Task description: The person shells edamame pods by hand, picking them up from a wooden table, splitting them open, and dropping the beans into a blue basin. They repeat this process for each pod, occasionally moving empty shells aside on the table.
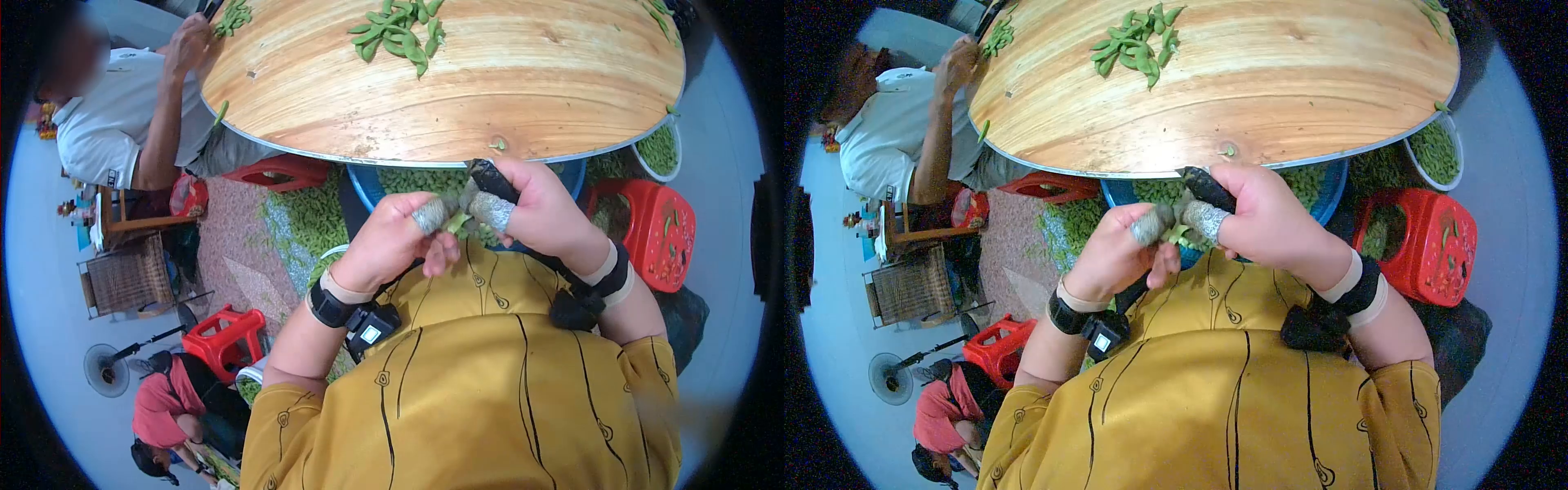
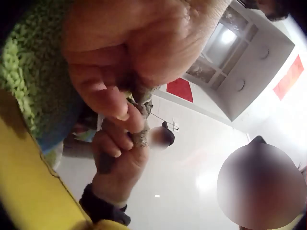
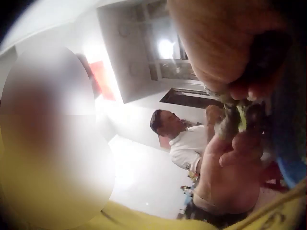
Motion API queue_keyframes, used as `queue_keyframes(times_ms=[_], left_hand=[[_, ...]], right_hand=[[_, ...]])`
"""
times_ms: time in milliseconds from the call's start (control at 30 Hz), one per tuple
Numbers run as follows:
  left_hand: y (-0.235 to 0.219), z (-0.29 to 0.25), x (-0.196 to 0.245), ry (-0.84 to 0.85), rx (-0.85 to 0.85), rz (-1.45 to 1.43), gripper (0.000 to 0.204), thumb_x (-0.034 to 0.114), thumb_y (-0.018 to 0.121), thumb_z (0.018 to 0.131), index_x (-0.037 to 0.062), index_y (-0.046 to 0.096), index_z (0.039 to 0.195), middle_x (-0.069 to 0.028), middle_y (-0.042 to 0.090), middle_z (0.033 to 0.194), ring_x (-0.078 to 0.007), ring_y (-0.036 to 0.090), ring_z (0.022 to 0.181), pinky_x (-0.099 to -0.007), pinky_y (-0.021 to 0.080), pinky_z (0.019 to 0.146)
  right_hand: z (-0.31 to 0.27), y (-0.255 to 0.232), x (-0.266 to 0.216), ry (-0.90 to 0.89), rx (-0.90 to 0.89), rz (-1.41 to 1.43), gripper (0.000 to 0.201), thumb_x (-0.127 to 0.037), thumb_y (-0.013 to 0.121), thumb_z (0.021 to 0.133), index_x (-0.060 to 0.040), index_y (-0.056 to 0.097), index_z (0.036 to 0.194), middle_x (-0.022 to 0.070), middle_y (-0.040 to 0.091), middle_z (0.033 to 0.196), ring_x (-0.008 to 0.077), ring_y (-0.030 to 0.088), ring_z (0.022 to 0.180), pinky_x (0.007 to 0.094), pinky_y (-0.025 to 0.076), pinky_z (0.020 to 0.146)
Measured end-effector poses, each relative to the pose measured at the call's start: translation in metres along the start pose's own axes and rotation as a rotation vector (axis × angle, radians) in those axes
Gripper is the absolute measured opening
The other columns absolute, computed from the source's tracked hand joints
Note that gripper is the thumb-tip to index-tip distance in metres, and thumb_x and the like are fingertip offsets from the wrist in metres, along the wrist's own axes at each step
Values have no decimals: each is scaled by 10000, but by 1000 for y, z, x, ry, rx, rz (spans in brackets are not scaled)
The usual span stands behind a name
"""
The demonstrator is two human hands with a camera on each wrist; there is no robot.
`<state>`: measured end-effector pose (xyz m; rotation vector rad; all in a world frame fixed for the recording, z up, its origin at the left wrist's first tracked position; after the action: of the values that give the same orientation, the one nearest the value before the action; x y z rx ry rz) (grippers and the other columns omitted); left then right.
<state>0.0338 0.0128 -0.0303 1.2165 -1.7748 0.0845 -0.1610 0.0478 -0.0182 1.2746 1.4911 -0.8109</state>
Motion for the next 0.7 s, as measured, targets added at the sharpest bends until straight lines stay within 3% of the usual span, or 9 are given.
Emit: queue_keyframes(times_ms=[33, 100, 133, 200, 333, 433, 500, 633, 700], left_hand=[[-1, 3, 0, -1, -1, 0, 259, 232, 525, 939, -20, 584, 946, -87, 593, 655, -160, 555, 481, -246, 426, 409], [-6, 9, -3, 25, 41, -149, 204, 178, 511, 931, -13, 580, 952, -94, 612, 733, -140, 544, 533, -237, 426, 461], [-9, 11, -6, 25, 44, -151, 204, 178, 511, 931, -13, 580, 952, -94, 612, 733, -140, 544, 533, -237, 426, 461], [-16, 16, -14, 37, -7, -165, 168, 128, 496, 916, -9, 569, 981, -94, 620, 802, -122, 538, 600, -222, 422, 521], [-24, 29, -24, -8, 14, -26, 165, 108, 481, 921, -12, 555, 1008, -95, 624, 849, -110, 543, 651, -216, 442, 572], [-19, 32, -24, -32, 108, 101, 161, 90, 465, 931, -14, 546, 1022, -92, 629, 870, -103, 540, 642, -228, 468, 594], [-19, 30, -23, -56, 87, 77, 165, 89, 456, 942, -16, 551, 1026, -90, 631, 889, -94, 545, 642, -237, 489, 617], [-18, 27, -20, -99, -3, 165, 173, 91, 460, 946, -19, 557, 1038, -79, 631, 891, -88, 561, 662, -233, 493, 622], [-13, 26, -19, -97, -46, 221, 163, 70, 472, 931, -49, 565, 993, -83, 633, 881, -85, 585, 676, -213, 505, 604]], right_hand=[[1, 1, 6, 1, 1, 0, 127, -142, 627, 832, -26, 583, 859, 39, 569, 625, 99, 526, 506, 246, 431, 474], [1, 1, 13, -369, 187, -424, 156, -121, 633, 784, 2, 577, 860, 151, 592, 679, 234, 581, 572, 337, 467, 551], [0, 1, 13, -368, 184, -423, 156, -121, 633, 784, 2, 577, 860, 151, 592, 679, 234, 581, 572, 337, 467, 551], [-1, -1, 13, -277, 192, -516, 193, -117, 639, 749, 18, 563, 865, 221, 572, 733, 359, 577, 658, 386, 467, 610], [-4, -5, 14, -320, 221, -614, 192, -139, 641, 752, 8, 564, 847, 220, 576, 728, 388, 562, 660, 379, 462, 594], [-17, -13, 13, -263, 152, -689, 190, -152, 640, 758, 2, 566, 843, 218, 571, 721, 388, 567, 665, 383, 460, 595], [-35, -24, 0, -87, 146, -714, 179, -153, 628, 765, -1, 562, 832, 219, 567, 725, 387, 575, 680, 404, 461, 595], [-77, -61, 13, -236, 343, -989, 196, -144, 672, 752, -1, 570, 837, 203, 587, 758, 377, 583, 689, 419, 477, 597], [-95, -68, 8, 196, 479, -1542, 197, -129, 688, 747, -12, 602, 880, 193, 601, 771, 373, 595, 705, 416, 498, 628]])
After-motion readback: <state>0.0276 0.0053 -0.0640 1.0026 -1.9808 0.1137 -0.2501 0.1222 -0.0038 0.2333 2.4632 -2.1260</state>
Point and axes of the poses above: each hand's wrist, its own z-axis towards the middle knuckle, its own y-axis out of the palm, x = y × z, the point moved 1 cm from there along z, towards the middle knuckle
